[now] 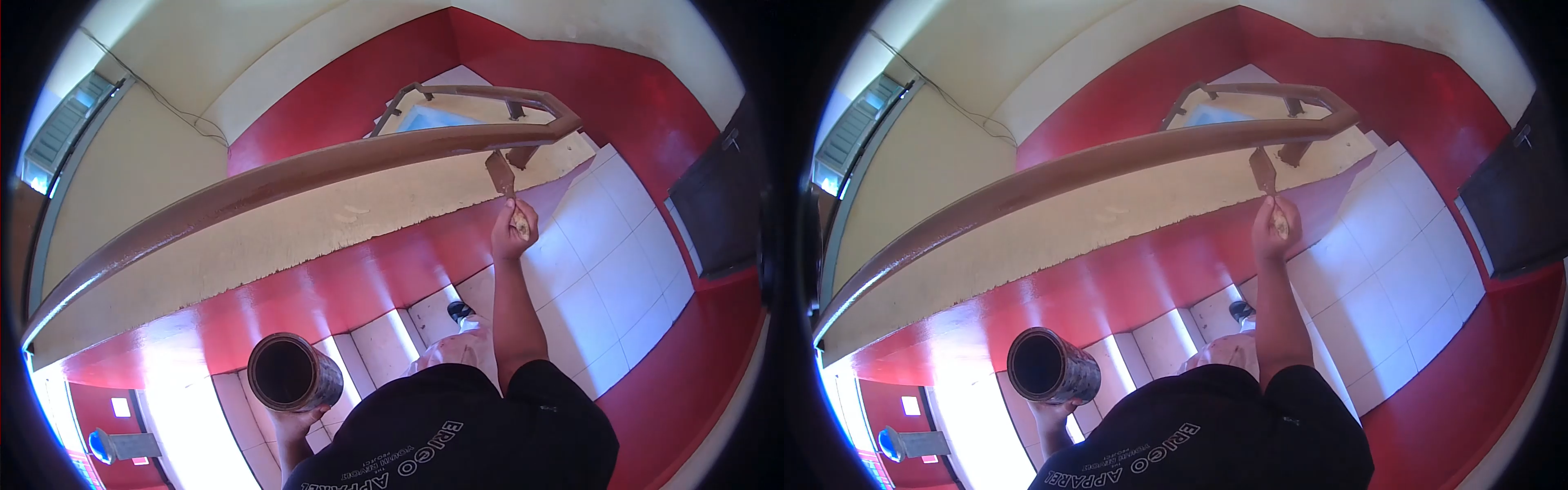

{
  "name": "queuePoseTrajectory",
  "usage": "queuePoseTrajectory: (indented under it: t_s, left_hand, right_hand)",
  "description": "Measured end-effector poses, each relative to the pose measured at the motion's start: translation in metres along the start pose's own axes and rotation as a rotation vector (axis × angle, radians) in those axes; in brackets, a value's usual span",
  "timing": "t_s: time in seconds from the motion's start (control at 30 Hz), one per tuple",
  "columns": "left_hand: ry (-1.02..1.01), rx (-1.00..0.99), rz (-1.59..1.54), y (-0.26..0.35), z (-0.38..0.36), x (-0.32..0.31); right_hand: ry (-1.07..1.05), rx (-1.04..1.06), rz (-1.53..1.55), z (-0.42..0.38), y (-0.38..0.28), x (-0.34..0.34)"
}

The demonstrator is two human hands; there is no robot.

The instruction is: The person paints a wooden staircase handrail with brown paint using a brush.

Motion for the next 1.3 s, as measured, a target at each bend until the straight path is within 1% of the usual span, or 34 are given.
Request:
queuePoseTrajectory:
  t_s: [0.03, 0.1, 0.13, 0.2, 0.27, 0.37, 0.43, 0.5, 0.57, 0.63, 0.67, 0.73, 0.8, 0.83, 0.87, 0.93, 1.0, 1.03, 1.07, 1.17, 1.27, 1.3]
  left_hand:
    - [-0.004, 0.025, -0.021, -0.001, 0.001, -0.001]
    - [-0.012, 0.077, -0.072, -0.005, -0.001, -0.005]
    - [-0.014, 0.072, -0.065, -0.005, -0.002, -0.005]
    - [-0.012, 0.057, -0.052, -0.008, -0.003, -0.006]
    - [-0.009, 0.046, -0.069, -0.011, -0.006, -0.007]
    - [0.005, 0.042, -0.095, -0.015, -0.013, -0.005]
    - [0.033, 0.039, -0.114, -0.019, -0.021, -0.002]
    - [0.078, 0.023, -0.137, -0.022, -0.029, 0.001]
    - [0.096, 0.028, -0.133, -0.021, -0.037, 0.001]
    - [0.105, 0.017, -0.132, -0.021, -0.042, -0.001]
    - [0.103, 0.003, -0.131, -0.021, -0.043, -0.003]
    - [0.070, -0.016, -0.155, -0.023, -0.044, -0.008]
    - [0.004, -0.019, -0.214, -0.031, -0.044, -0.017]
    - [0.030, -0.068, -0.204, -0.036, -0.044, -0.020]
    - [0.049, -0.115, -0.216, -0.070, -0.049, -0.024]
    - [0.074, -0.192, -0.227, -0.038, -0.041, -0.035]
    - [0.023, -0.196, -0.220, -0.033, -0.035, -0.046]
    - [0.092, -0.226, -0.193, -0.046, -0.036, -0.053]
    - [0.107, -0.237, -0.110, -0.048, -0.035, -0.058]
    - [0.161, -0.210, -0.016, -0.042, -0.033, -0.069]
    - [0.206, -0.224, 0.018, -0.031, -0.036, -0.074]
    - [0.213, -0.230, 0.030, -0.027, -0.037, -0.075]
  right_hand:
    - [0.066, 0.009, -0.016, 0.001, -0.004, 0.009]
    - [-0.009, 0.101, -0.059, -0.005, -0.029, -0.001]
    - [-0.045, 0.153, -0.080, -0.008, -0.047, -0.011]
    - [-0.139, 0.140, 0.160, -0.019, -0.081, -0.034]
    - [-0.206, 0.364, 0.392, -0.015, -0.137, -0.045]
    - [-0.285, 0.392, 0.435, -0.014, -0.147, -0.053]
    - [-0.139, 0.288, 0.196, -0.005, -0.107, -0.043]
    - [-0.161, -0.005, 0.052, 0.005, -0.046, -0.018]
    - [0.032, -0.016, -0.022, 0.022, -0.035, 0.023]
    - [0.041, -0.061, 0.007, 0.025, -0.031, 0.053]
    - [0.019, -0.067, 0.074, 0.021, -0.034, 0.058]
    - [-0.023, -0.079, 0.209, 0.025, -0.066, 0.070]
    - [-0.157, -0.100, 0.355, 0.030, -0.113, 0.070]
    - [-0.212, -0.093, 0.408, 0.032, -0.132, 0.069]
    - [-0.271, -0.087, 0.459, 0.037, -0.151, 0.068]
    - [-0.416, -0.071, 0.510, 0.053, -0.197, 0.064]
    - [-0.560, -0.081, 0.598, 0.068, -0.242, 0.058]
    - [-0.633, -0.098, 0.662, 0.074, -0.263, 0.052]
    - [-0.710, -0.122, 0.728, 0.081, -0.285, 0.048]
    - [-1.103, -0.036, 0.738, 0.084, -0.355, 0.028]
    - [-1.473, 0.162, 0.515, 0.057, -0.414, 0.009]
    - [-1.550, 0.151, 0.530, 0.043, -0.424, 0.001]
Point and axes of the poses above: each hand's wrist, its own z-axis towards the middle knuckle, its own x-axis out of the back of the hand, y = z × x, the point moved 6 cm from there along z, towards the middle knuckle, and after that the axes turned 10 degrees about -y, right-handed, at the moved point
